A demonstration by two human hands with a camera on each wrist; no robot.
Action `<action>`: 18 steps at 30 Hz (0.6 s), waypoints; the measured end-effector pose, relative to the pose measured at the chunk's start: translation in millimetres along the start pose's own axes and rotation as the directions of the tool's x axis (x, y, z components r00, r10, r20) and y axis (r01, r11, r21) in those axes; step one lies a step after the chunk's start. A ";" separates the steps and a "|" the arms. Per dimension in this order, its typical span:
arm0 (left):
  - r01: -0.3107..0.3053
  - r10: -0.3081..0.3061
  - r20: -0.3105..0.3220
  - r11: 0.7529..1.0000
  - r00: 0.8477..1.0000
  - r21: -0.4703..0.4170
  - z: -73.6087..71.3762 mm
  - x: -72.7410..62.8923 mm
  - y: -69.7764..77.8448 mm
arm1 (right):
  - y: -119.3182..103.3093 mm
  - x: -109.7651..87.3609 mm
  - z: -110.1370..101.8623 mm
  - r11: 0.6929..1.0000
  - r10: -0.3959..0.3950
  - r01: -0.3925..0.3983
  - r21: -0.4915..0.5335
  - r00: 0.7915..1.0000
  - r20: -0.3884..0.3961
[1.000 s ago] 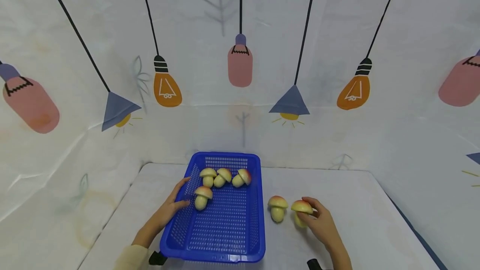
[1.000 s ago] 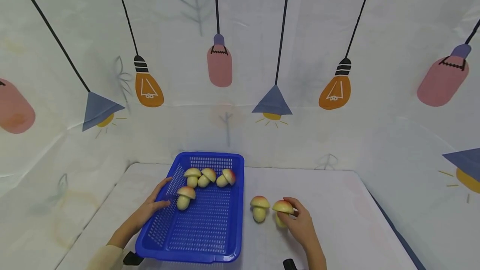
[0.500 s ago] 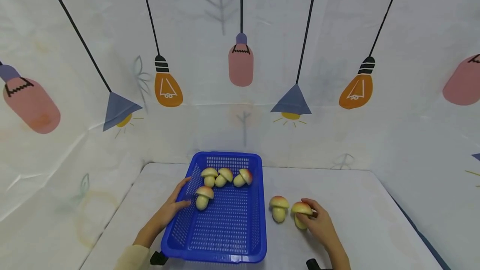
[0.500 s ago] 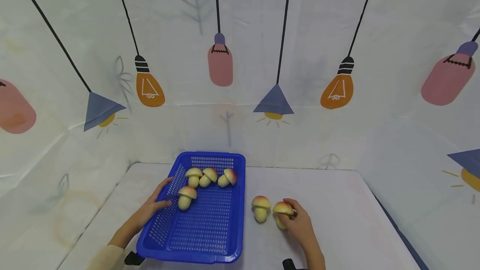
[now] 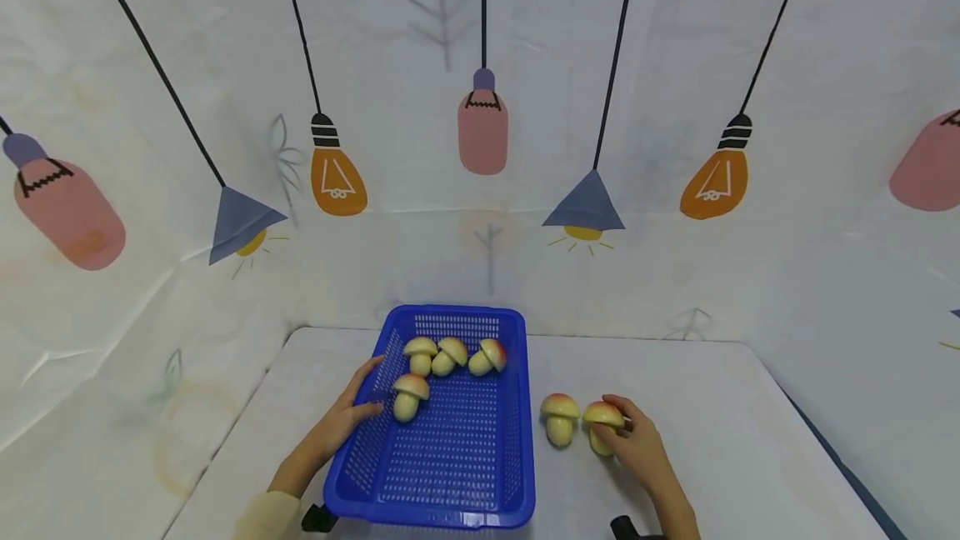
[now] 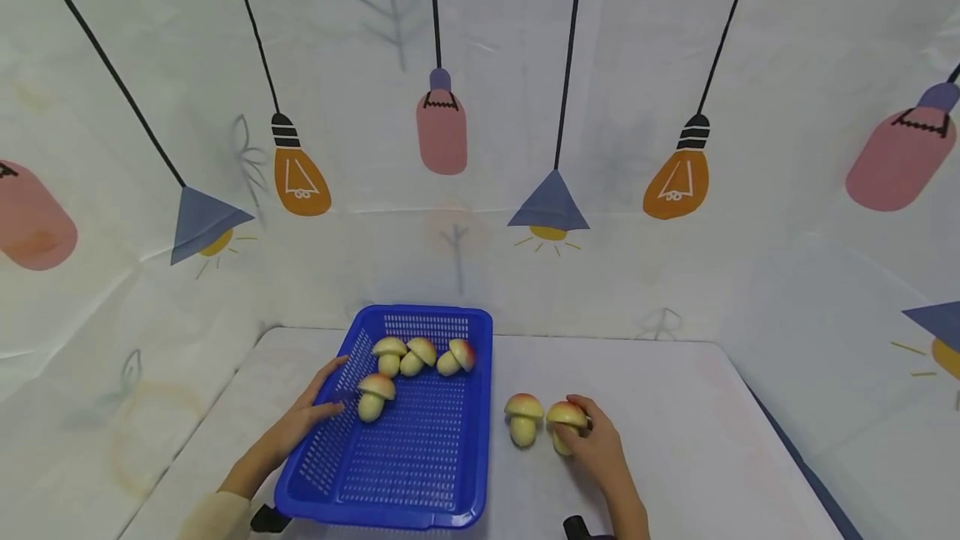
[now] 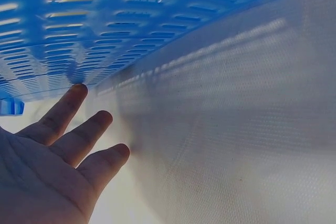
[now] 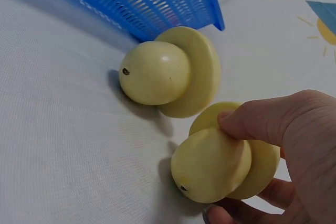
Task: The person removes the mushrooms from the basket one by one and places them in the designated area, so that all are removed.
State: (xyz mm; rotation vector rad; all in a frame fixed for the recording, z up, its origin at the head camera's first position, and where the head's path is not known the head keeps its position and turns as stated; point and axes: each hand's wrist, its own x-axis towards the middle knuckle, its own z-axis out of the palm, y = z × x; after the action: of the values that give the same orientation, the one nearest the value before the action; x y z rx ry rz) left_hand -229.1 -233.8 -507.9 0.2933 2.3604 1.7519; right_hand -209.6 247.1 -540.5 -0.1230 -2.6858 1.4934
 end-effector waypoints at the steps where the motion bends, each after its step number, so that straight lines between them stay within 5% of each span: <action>1: 0.002 -0.002 -0.001 1.000 1.000 -0.001 0.2 0.0 0.1 | 0.2 0.5 0.3 1.000 0.000 0.000 0.001 1.000 0.001; 18: 0.013 -0.012 -0.019 1.000 1.000 0.019 1.2 0.2 -0.9 | 1.1 3.1 2.9 1.000 -0.012 0.012 0.014 1.000 0.002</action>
State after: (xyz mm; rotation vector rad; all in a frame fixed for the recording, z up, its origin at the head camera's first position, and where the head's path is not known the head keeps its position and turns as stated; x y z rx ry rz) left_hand -229.0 -232.9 -509.1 0.2657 2.3877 1.7354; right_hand -212.9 245.5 -542.8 -0.1043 -2.6722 1.5096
